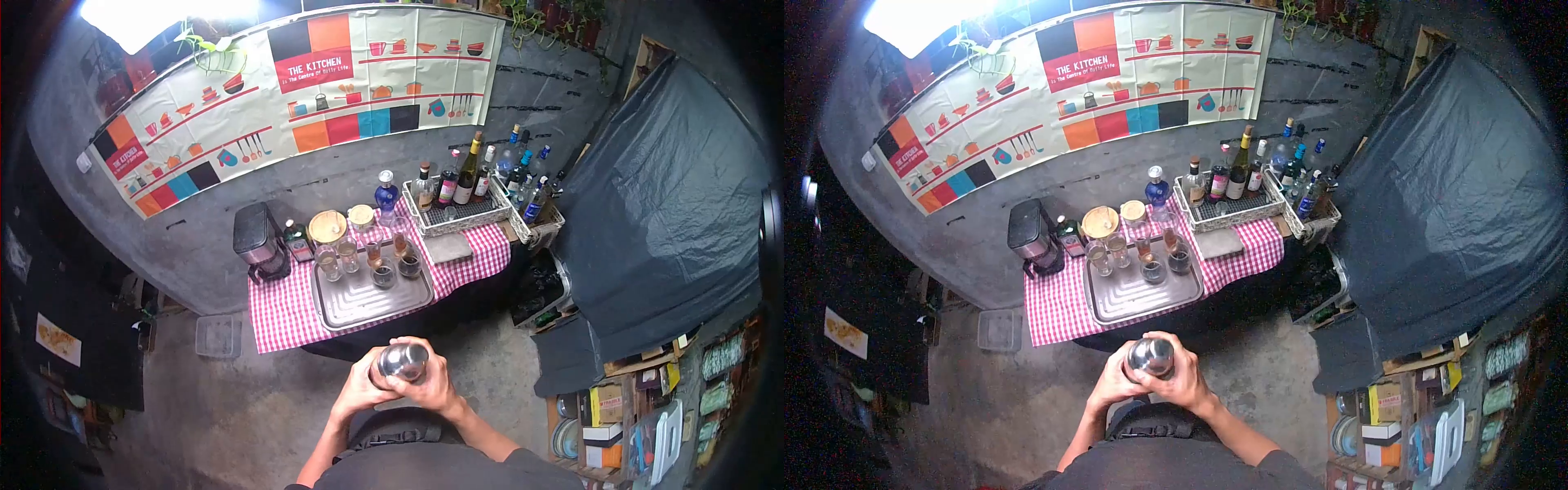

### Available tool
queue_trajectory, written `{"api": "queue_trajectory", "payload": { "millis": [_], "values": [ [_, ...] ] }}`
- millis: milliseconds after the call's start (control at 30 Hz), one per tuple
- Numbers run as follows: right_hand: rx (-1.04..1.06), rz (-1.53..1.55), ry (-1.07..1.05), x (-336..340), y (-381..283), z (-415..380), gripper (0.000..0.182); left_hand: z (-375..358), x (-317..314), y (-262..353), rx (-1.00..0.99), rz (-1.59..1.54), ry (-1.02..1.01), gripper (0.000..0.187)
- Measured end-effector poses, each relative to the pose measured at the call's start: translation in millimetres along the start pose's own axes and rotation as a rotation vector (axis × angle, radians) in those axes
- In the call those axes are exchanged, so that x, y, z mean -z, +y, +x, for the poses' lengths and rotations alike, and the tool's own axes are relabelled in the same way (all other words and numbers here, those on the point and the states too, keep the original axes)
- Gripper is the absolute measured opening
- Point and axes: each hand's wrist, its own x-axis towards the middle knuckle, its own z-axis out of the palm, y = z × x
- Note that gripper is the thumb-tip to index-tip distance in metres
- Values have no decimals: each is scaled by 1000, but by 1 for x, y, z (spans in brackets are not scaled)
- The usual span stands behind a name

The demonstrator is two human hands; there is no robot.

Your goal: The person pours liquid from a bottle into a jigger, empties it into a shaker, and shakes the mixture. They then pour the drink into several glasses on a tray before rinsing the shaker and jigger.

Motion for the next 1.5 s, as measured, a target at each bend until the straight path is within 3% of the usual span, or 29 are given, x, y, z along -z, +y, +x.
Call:
{"api": "queue_trajectory", "payload": {
  "millis": [33, 67, 133, 167, 200, 267, 333, 467, 533, 567, 600, 633, 667, 733, 800, 867, 933, 967, 1000, 1067, 1133, 1200, 1267, 1400, 1500],
  "values": [
    [41, -42, -1, -7, -1, -3, 77, 2, 10, -7, -68, -59, -33, 81],
    [235, -195, -11, -11, -2, -3, 78, 3, 17, -11, -137, -119, -67, 84],
    [335, -327, -55, -17, -11, 2, 77, 6, 21, -9, -241, 6, -103, 88],
    [328, -334, -43, -19, -12, 5, 77, 1, 20, -7, -135, -121, -116, 80],
    [224, -304, -30, -21, -12, 8, 76, -4, 19, -4, -26, -246, -128, 72],
    [126, -276, -8, -23, -15, 9, 75, 0, 22, 7, -40, -81, -134, 69],
    [-131, 3, 36, -24, -22, 4, 73, 5, 29, 6, -44, -69, -147, 70],
    [276, -400, -14, -27, -14, -3, 76, 10, 36, -6, -147, -30, -194, 94],
    [276, -366, -31, -25, -14, 3, 77, 5, 28, -3, -67, -276, -227, 95],
    [181, -391, -5, -24, -14, 6, 75, 0, 24, 0, 16, -338, -212, 91],
    [90, -415, 18, -23, -15, 10, 72, 2, 20, 14, -21, -194, -196, 74],
    [-185, -146, 8, -19, -26, 11, 67, 5, 23, 9, -29, -110, -170, 78],
    [-248, -56, -41, -15, -27, 10, 67, 7, 28, 2, -38, -28, -145, 81],
    [17, -86, -5, -19, -12, 2, 69, 10, 37, -4, -79, 38, -140, 82],
    [199, -321, -61, -21, -19, 0, 74, 11, 30, -8, -212, -185, -162, 83],
    [208, -348, -59, -22, -24, 5, 74, 9, 25, -1, -200, -112, -190, 88],
    [99, -383, -2, -17, -24, 13, 71, 3, 15, 10, 4, -233, -145, 76],
    [-119, -186, -24, -11, -31, 14, 68, 8, 17, 0, -47, -69, -104, 72],
    [-193, -102, -56, -6, -30, 12, 68, 10, 22, -5, -63, -5, -93, 73],
    [129, -228, -41, -5, -8, 5, 70, 14, 24, -4, -143, 17, -80, 73],
    [214, -292, -82, -6, -16, 2, 76, 15, 20, 0, -233, -19, -125, 74],
    [235, -381, -88, -3, -15, 7, 78, 10, 9, 8, -108, -183, -137, 72],
    [5, -323, -84, 1, -19, 11, 78, 10, 4, 11, -48, -95, -104, 70],
    [-23, -161, -81, 4, -8, 1, 77, 16, 17, -1, -92, 31, -80, 69],
    [181, -374, -113, 1, -15, -1, 78, 18, 10, -10, -157, -113, -122, 70]
  ]
}}
